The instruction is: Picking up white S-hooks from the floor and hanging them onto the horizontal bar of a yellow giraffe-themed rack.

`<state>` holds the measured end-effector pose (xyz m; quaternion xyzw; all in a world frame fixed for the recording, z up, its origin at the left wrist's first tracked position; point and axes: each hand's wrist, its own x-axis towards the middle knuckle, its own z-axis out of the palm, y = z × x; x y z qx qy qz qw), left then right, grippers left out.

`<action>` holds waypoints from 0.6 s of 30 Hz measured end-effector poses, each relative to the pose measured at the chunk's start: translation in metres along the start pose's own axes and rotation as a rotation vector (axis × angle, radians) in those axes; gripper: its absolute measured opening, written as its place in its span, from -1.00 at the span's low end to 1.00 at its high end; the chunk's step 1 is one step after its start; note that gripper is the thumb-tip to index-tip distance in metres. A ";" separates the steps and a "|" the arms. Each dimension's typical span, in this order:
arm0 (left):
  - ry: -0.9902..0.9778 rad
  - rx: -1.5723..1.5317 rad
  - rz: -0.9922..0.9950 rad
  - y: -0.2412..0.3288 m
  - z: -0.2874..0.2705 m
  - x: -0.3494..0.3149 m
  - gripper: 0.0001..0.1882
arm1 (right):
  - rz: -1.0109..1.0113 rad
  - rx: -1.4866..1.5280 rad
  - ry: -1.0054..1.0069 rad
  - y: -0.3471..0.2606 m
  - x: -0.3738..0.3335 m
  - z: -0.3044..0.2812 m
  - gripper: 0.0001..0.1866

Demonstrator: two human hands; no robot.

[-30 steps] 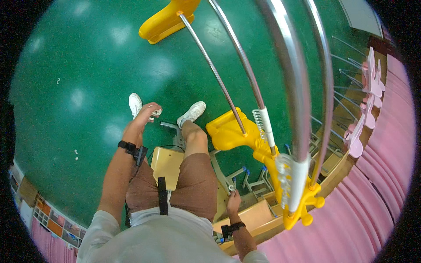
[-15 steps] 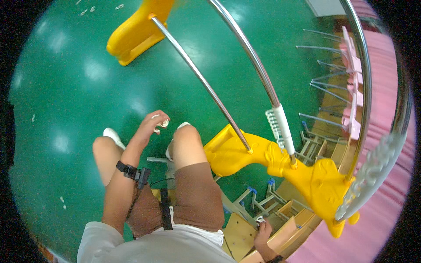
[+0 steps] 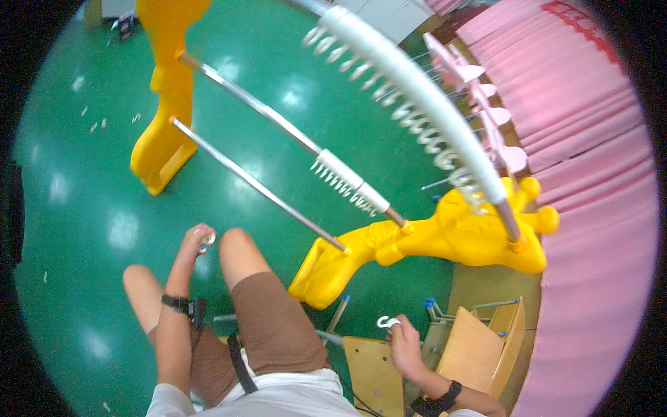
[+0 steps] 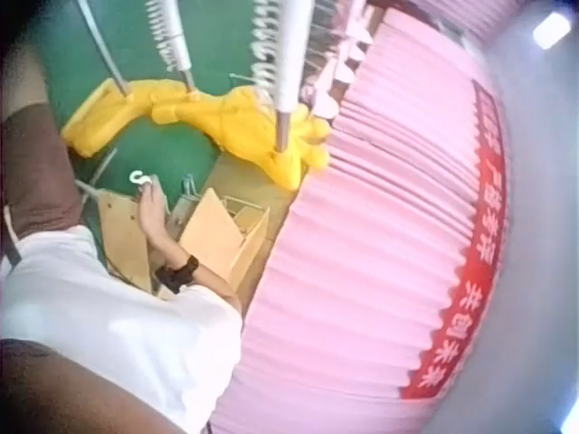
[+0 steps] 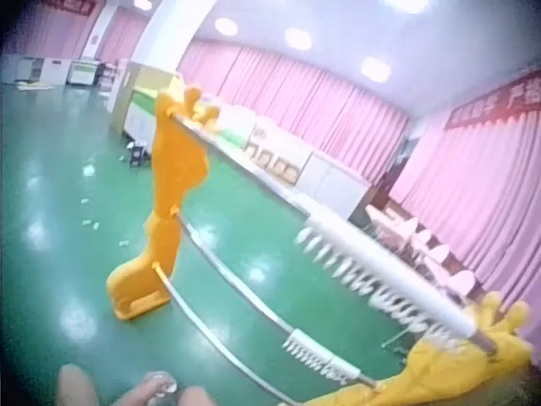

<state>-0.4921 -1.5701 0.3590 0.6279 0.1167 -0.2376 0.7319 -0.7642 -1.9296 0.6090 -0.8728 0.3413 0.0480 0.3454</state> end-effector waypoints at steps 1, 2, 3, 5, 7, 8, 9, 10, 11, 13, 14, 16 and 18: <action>0.014 0.030 -0.004 -0.001 -0.002 -0.002 -0.81 | 0.026 0.050 -0.014 0.002 -0.001 -0.002 -0.81; -0.006 0.023 0.032 0.000 0.001 -0.004 -0.81 | 0.011 0.039 0.007 0.018 0.002 -0.004 -0.81; -0.009 0.057 0.031 0.000 0.000 -0.007 -0.81 | -0.010 0.044 0.031 0.018 0.001 -0.005 -0.81; -0.001 0.078 0.048 0.006 -0.003 -0.013 -0.81 | -0.090 0.049 0.043 0.008 -0.004 -0.001 -0.79; 0.015 0.079 0.075 0.011 -0.004 -0.021 -0.81 | -0.113 0.069 0.079 0.003 -0.008 -0.002 -0.80; 0.020 0.064 0.088 0.013 -0.006 -0.024 -0.81 | -0.151 0.100 0.082 0.009 -0.006 -0.001 -0.81; 0.035 0.071 0.083 0.014 -0.008 -0.026 -0.81 | -0.186 0.128 0.081 0.009 -0.007 -0.002 -0.83; 0.050 0.078 0.076 0.014 -0.011 -0.028 -0.82 | -0.166 0.162 0.089 0.008 -0.008 -0.004 -0.85; 0.057 0.063 0.081 0.013 -0.014 -0.029 -0.82 | -0.180 0.151 0.087 0.004 -0.007 -0.005 -0.85; 0.046 0.097 0.091 0.011 -0.020 -0.032 -0.82 | -0.263 0.182 0.086 -0.005 -0.006 -0.008 -0.87; 0.063 0.100 0.081 0.013 -0.022 -0.035 -0.82 | -0.254 0.210 0.078 -0.010 -0.003 -0.008 -0.85; 0.088 0.084 0.094 0.011 -0.026 -0.040 -0.82 | -0.482 0.047 0.125 -0.021 0.008 -0.010 -0.84; 0.112 0.065 0.095 0.006 -0.033 -0.046 -0.81 | -0.754 -0.218 0.162 -0.037 0.020 -0.018 -0.80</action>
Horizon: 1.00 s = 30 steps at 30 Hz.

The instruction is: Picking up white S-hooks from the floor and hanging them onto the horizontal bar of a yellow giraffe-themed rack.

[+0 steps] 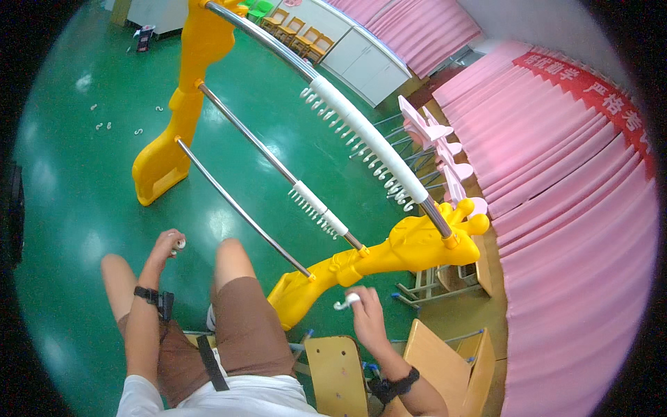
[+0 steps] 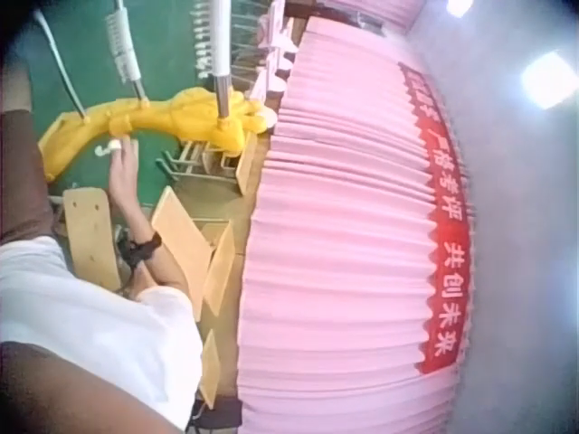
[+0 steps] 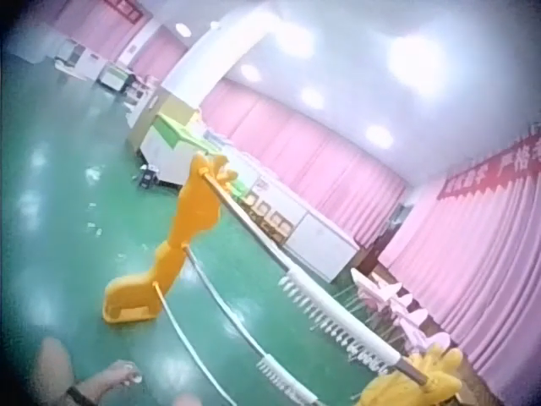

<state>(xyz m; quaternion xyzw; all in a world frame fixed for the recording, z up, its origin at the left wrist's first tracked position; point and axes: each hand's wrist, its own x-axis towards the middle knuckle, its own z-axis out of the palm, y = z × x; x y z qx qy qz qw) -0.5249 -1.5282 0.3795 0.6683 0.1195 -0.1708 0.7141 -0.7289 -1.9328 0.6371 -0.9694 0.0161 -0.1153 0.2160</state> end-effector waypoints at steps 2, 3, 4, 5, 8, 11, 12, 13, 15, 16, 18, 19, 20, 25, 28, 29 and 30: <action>0.007 0.028 0.021 0.001 -0.008 -0.002 -0.79 | -0.042 0.047 -0.007 0.000 0.023 0.002 -0.78; 0.016 0.016 0.012 0.000 -0.013 -0.006 -0.79 | -0.081 0.111 -0.017 -0.001 0.036 0.006 -0.75; 0.039 0.011 0.038 -0.002 -0.016 -0.009 -0.79 | -0.086 0.102 -0.034 -0.004 0.049 0.003 -0.75; 0.063 0.006 0.063 -0.003 -0.018 -0.011 -0.78 | 0.017 0.085 -0.163 -0.006 0.064 -0.001 -0.73; 0.080 -0.002 0.057 -0.007 -0.027 -0.011 -0.78 | 0.028 0.113 -0.290 -0.013 0.110 0.007 -0.71; 0.102 0.008 0.045 -0.015 -0.037 -0.014 -0.80 | -0.149 0.139 -0.255 -0.013 0.151 0.032 -0.71; 0.112 0.004 0.051 -0.015 -0.037 -0.017 -0.80 | -0.243 0.116 -0.217 -0.010 0.165 0.042 -0.71; 0.126 0.001 0.058 -0.016 -0.039 -0.020 -0.80 | -0.251 0.112 -0.240 -0.009 0.179 0.050 -0.71; 0.142 -0.024 0.055 -0.020 -0.046 -0.023 -0.80 | -0.162 0.150 -0.207 -0.005 0.208 0.070 -0.81; 0.129 -0.009 0.058 -0.017 -0.045 -0.024 -0.79 | -0.159 0.143 -0.203 0.002 0.223 0.077 -0.83; 0.113 -0.007 0.036 -0.016 -0.046 -0.024 -0.78 | -0.135 0.182 -0.193 0.009 0.253 0.092 -0.83; 0.123 -0.015 0.023 -0.017 -0.049 -0.024 -0.78 | -0.120 0.257 -0.186 0.007 0.267 0.104 -0.82; 0.142 -0.024 0.045 -0.017 -0.051 -0.024 -0.78 | -0.091 0.227 -0.189 0.007 0.278 0.112 -0.82; 0.162 -0.050 0.040 -0.012 -0.051 -0.032 -0.78 | -0.110 0.184 -0.181 0.020 0.315 0.152 -0.82; 0.161 -0.039 0.025 -0.008 -0.051 -0.038 -0.78 | -0.154 0.111 -0.177 0.029 0.324 0.161 -0.81; 0.168 -0.046 0.022 -0.009 -0.053 -0.038 -0.78 | -0.148 0.112 -0.167 0.031 0.325 0.163 -0.81; 0.161 -0.050 0.031 -0.011 -0.054 -0.039 -0.78 | -0.150 0.057 -0.139 0.030 0.325 0.162 -0.79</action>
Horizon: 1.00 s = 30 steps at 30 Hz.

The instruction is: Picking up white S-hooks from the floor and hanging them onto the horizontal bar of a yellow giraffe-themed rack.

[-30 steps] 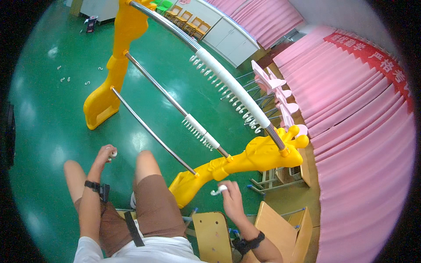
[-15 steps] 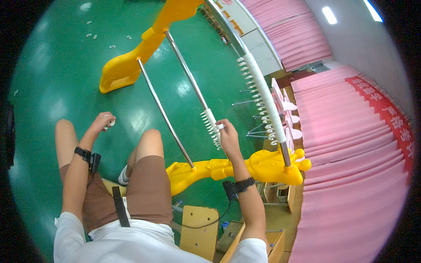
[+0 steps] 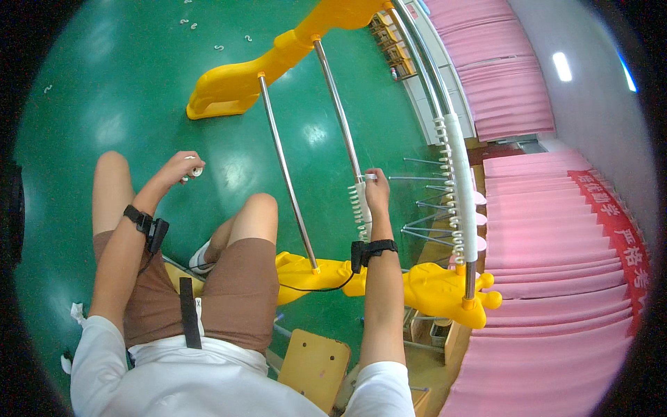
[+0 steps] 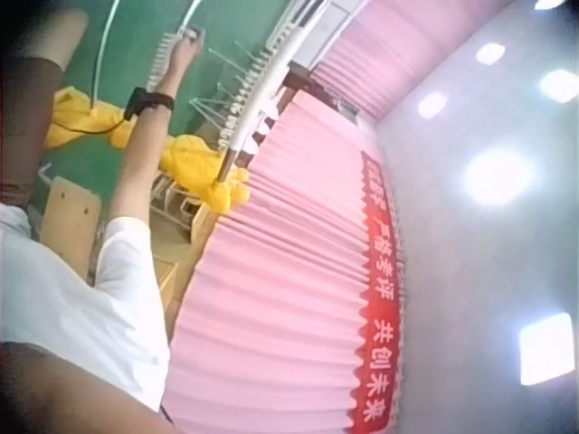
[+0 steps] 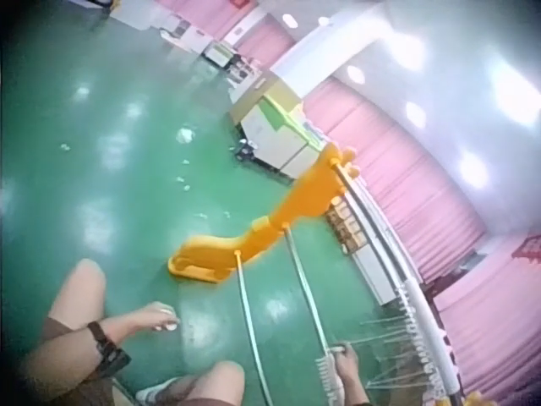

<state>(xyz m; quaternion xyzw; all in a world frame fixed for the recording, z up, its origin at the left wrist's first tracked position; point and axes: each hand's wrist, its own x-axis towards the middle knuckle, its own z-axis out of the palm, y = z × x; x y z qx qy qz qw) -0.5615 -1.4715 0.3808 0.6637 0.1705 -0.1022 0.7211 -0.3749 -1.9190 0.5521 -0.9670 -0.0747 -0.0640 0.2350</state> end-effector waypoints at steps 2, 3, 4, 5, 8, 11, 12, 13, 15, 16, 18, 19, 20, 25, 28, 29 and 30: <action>-0.004 -0.016 0.008 -0.004 -0.003 0.000 -0.78 | 0.023 0.007 -0.016 -0.002 0.006 -0.001 -0.78; -0.005 -0.003 0.010 0.000 -0.001 0.001 -0.78 | 0.065 0.030 -0.024 0.001 0.006 -0.001 -0.77; -0.007 0.009 0.012 0.003 0.001 0.002 -0.78 | 0.080 0.028 -0.028 0.005 0.006 -0.001 -0.75; -0.010 0.017 0.005 0.005 0.003 0.005 -0.78 | 0.089 0.033 -0.031 0.009 0.005 0.001 -0.75; -0.034 -0.007 0.019 -0.001 0.004 0.010 -0.76 | -0.089 -0.074 -0.005 0.005 0.003 0.005 -0.70; -0.009 0.018 0.000 -0.005 0.002 0.009 -0.76 | -0.189 -0.202 -0.062 -0.013 -0.007 0.014 -0.65; -0.017 0.023 -0.004 -0.007 0.001 0.011 -0.76 | -0.146 -0.224 -0.048 -0.023 -0.010 0.016 -0.65; -0.028 0.027 -0.007 -0.008 0.000 0.011 -0.76 | -0.101 -0.247 -0.032 -0.029 -0.012 0.015 -0.64; -0.027 0.025 0.007 -0.008 0.002 0.012 -0.76 | -0.094 -0.264 -0.003 -0.036 -0.013 0.011 -0.65; -0.029 0.024 0.025 -0.008 0.003 0.013 -0.76 | -0.087 -0.281 0.031 -0.036 -0.013 0.008 -0.65; -0.035 0.017 0.028 -0.008 0.004 0.016 -0.76 | -0.092 -0.304 0.011 -0.028 -0.010 0.004 -0.65; -0.041 0.012 0.036 -0.008 0.005 0.017 -0.75 | -0.098 -0.325 -0.004 -0.021 -0.009 0.003 -0.65; -0.043 0.008 0.032 -0.009 0.006 0.018 -0.75 | -0.096 -0.330 -0.008 -0.014 -0.010 0.004 -0.65; -0.043 0.055 0.025 -0.007 0.006 0.019 -0.73 | 0.029 -0.117 -0.011 0.012 -0.010 0.004 -0.67; -0.025 0.053 0.024 -0.011 0.004 0.019 -0.72 | 0.027 -0.054 -0.022 0.013 -0.008 0.010 -0.69; -0.024 0.053 0.017 -0.013 0.003 0.018 -0.72 | 0.030 -0.053 -0.028 0.011 -0.010 0.014 -0.69; -0.053 0.061 0.012 -0.010 0.003 0.018 -0.75 | 0.008 -0.012 -0.014 0.016 -0.008 0.011 -0.70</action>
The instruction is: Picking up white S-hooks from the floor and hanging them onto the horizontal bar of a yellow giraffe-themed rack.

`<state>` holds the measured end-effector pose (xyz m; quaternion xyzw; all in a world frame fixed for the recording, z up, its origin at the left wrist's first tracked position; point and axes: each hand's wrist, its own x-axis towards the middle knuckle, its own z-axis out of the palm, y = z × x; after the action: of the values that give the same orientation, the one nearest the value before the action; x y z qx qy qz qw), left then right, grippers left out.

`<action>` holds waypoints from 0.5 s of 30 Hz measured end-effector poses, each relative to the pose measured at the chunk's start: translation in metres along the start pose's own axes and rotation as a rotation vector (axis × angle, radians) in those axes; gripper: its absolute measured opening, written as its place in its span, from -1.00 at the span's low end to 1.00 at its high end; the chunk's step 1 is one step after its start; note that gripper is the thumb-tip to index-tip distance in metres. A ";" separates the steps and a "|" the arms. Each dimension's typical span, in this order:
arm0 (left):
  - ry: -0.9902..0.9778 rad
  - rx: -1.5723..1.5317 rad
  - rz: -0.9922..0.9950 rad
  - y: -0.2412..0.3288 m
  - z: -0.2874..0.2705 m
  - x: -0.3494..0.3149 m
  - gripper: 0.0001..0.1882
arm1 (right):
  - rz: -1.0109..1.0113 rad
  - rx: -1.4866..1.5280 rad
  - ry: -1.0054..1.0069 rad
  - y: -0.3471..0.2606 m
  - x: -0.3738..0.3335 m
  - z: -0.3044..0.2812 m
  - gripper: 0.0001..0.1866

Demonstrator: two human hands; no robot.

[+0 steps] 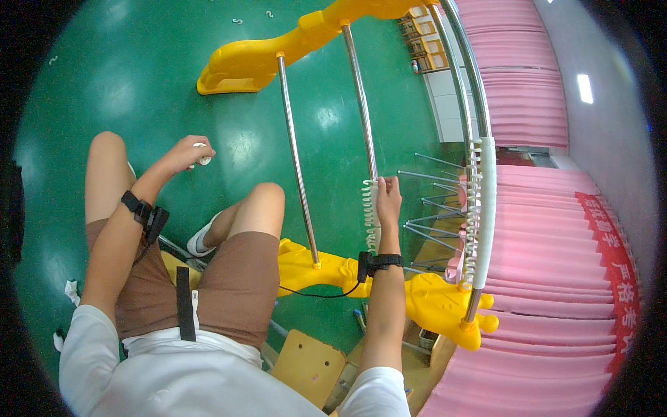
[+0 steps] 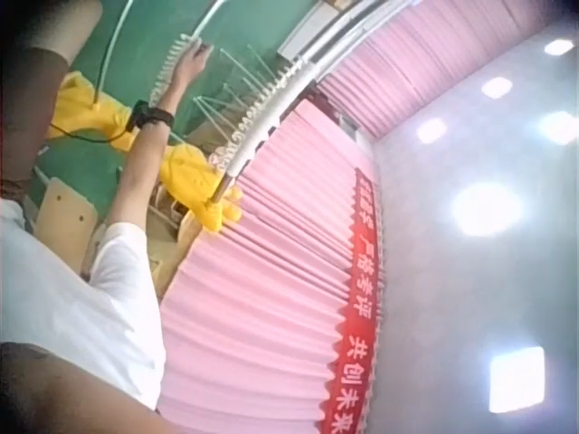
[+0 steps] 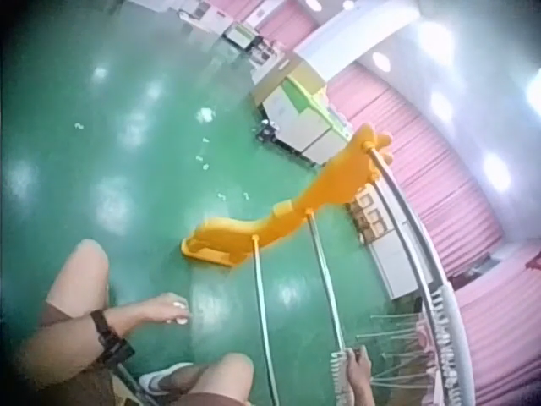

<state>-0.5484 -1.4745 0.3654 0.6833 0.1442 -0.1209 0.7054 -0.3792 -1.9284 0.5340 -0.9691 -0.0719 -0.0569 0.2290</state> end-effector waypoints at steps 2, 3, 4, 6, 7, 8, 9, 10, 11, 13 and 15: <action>-0.035 0.005 -0.002 0.007 0.003 0.002 -0.77 | -0.020 0.036 0.018 0.009 0.005 -0.012 -0.72; -0.034 0.009 0.003 0.006 0.003 0.002 -0.77 | 0.069 0.167 -0.066 0.007 0.007 -0.014 -0.71; -0.034 0.013 0.008 0.005 0.003 0.002 -0.77 | 0.160 0.298 -0.149 0.005 0.008 -0.016 -0.71; -0.032 0.008 -0.004 0.002 0.001 0.001 -0.76 | 0.238 0.330 -0.220 -0.007 0.008 -0.018 -0.68; -0.030 0.003 -0.004 0.001 -0.001 0.001 -0.75 | 0.309 0.360 -0.282 -0.013 0.009 -0.020 -0.65; -0.028 0.003 -0.011 -0.001 -0.002 0.002 -0.75 | 0.337 0.330 -0.344 -0.020 0.011 -0.020 -0.54; -0.029 0.019 0.000 0.000 -0.001 0.003 -0.75 | 0.339 0.328 -0.347 -0.023 0.014 -0.024 -0.54; -0.029 0.035 0.011 -0.001 0.000 0.002 -0.74 | 0.369 0.302 -0.436 -0.026 0.017 -0.029 -0.52; -0.028 0.032 0.006 -0.001 -0.001 0.002 -0.74 | 0.398 0.275 -0.526 -0.029 0.020 -0.032 -0.50; -0.042 0.045 -0.001 0.005 0.000 0.000 -0.73 | 0.387 0.274 -0.560 -0.028 0.025 -0.034 -0.49; -0.040 0.054 -0.003 0.005 0.003 0.000 -0.73 | 0.382 0.237 -0.544 -0.028 0.020 -0.035 -0.50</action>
<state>-0.5463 -1.4770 0.3702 0.6994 0.1280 -0.1395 0.6892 -0.3664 -1.9174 0.5804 -0.9115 0.0460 0.2559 0.3188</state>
